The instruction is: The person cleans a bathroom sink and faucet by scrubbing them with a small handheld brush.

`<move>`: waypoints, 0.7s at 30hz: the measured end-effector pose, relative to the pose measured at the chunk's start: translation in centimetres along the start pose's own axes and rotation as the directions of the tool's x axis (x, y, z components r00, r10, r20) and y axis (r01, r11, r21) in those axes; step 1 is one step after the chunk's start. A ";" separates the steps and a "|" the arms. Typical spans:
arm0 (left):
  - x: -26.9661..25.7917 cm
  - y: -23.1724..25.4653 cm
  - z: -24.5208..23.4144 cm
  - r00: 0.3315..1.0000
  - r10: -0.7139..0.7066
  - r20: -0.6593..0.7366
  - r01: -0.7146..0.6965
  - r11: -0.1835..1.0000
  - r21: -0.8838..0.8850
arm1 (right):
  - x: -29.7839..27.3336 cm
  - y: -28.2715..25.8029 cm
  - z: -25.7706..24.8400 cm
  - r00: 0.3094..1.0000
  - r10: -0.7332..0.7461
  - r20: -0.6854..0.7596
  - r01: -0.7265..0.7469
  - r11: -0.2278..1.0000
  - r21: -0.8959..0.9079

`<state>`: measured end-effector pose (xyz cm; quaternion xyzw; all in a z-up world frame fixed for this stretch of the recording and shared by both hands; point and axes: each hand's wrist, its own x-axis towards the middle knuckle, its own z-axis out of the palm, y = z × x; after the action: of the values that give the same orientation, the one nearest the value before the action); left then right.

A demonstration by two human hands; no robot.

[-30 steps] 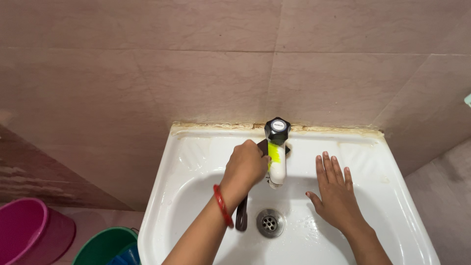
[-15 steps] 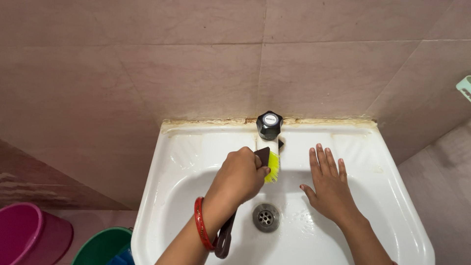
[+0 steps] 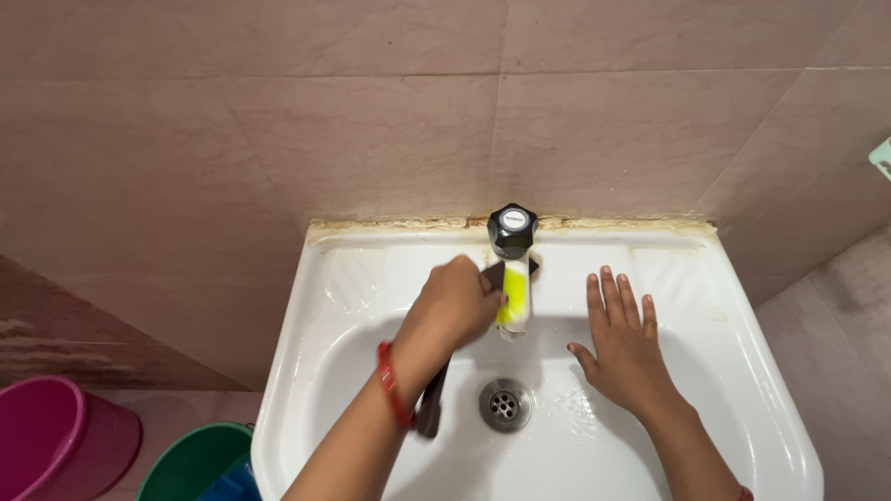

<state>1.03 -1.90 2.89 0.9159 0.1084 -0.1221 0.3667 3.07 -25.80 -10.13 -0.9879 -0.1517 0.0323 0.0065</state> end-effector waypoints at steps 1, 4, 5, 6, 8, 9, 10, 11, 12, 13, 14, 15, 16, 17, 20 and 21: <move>0.5 0.2 -0.1 0.999 -0.023 -0.023 0.023 1.000 -0.003 | 0.0 -0.1 -0.1 1.000 0.003 0.007 -0.003 1.000 0.003; -0.4 0.0 0.7 0.982 0.070 -0.173 -0.072 0.997 -0.005 | -0.1 -0.1 -0.4 1.000 -0.004 0.011 0.003 1.000 0.020; -1.0 -0.2 1.2 0.983 0.097 -0.156 -0.097 0.995 0.011 | -0.3 0.2 -0.3 1.000 -0.001 0.014 0.001 1.000 0.027; -1.9 -0.6 1.6 0.983 0.124 -0.139 -0.122 0.992 0.026 | -0.2 0.4 -0.1 1.000 -0.010 -0.002 0.010 0.999 0.033; -2.2 -1.0 1.9 0.980 0.157 -0.120 -0.155 0.988 0.031 | 0.0 0.5 0.3 0.999 -0.030 -0.030 0.031 0.998 0.050; -2.0 -1.0 1.8 0.978 0.162 -0.127 -0.161 0.987 0.018 | 0.0 0.5 0.3 0.999 -0.025 -0.024 0.026 0.999 0.043; -1.7 -1.1 1.8 0.977 0.168 -0.134 -0.168 0.986 0.005 | -0.1 0.4 0.4 1.000 -0.020 -0.019 0.020 0.999 0.035; -1.3 -1.0 1.7 0.982 0.122 -0.144 -0.126 0.992 -0.017 | 0.0 0.3 0.3 1.000 -0.020 -0.017 0.021 0.999 0.026; -0.7 -0.7 1.6 0.985 0.076 -0.153 -0.083 0.996 -0.040 | -0.1 0.2 0.1 1.000 -0.014 -0.004 0.014 1.000 0.027; -0.4 -0.6 1.5 0.986 0.032 -0.163 -0.043 0.997 -0.061 | -0.1 0.1 -0.1 1.000 -0.007 0.006 0.007 1.000 0.031; -0.6 -0.8 1.4 0.979 0.064 -0.192 -0.076 0.996 -0.052 | -0.1 0.1 -0.3 1.000 0.000 0.016 0.000 0.999 0.034; -1.0 -1.0 1.6 0.972 0.101 -0.213 -0.112 0.993 -0.041 | -0.1 0.0 -0.3 1.000 -0.003 0.015 0.003 0.999 0.034; -1.4 -1.1 1.7 0.962 0.138 -0.234 -0.148 0.989 -0.029 | 0.0 0.1 -0.3 1.000 -0.006 0.013 0.006 0.999 0.035; -1.9 -1.3 1.9 0.969 0.144 -0.200 -0.152 0.988 -0.029 | -0.2 0.3 -0.2 1.000 -0.004 0.017 0.003 0.999 0.033; -3.0 -1.5 2.0 0.987 0.120 -0.110 -0.126 0.991 -0.051 | -0.1 0.5 0.3 0.998 -0.035 -0.042 0.037 0.998 0.051; -2.3 -1.3 1.6 0.992 0.084 -0.096 -0.091 0.993 -0.075 | -0.1 0.4 0.4 0.999 -0.029 -0.034 0.030 0.998 0.050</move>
<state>-1.74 -2.37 1.62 0.9092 0.0896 -0.0590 0.4024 3.05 -26.23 -10.50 -0.9854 -0.1653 0.0195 0.0346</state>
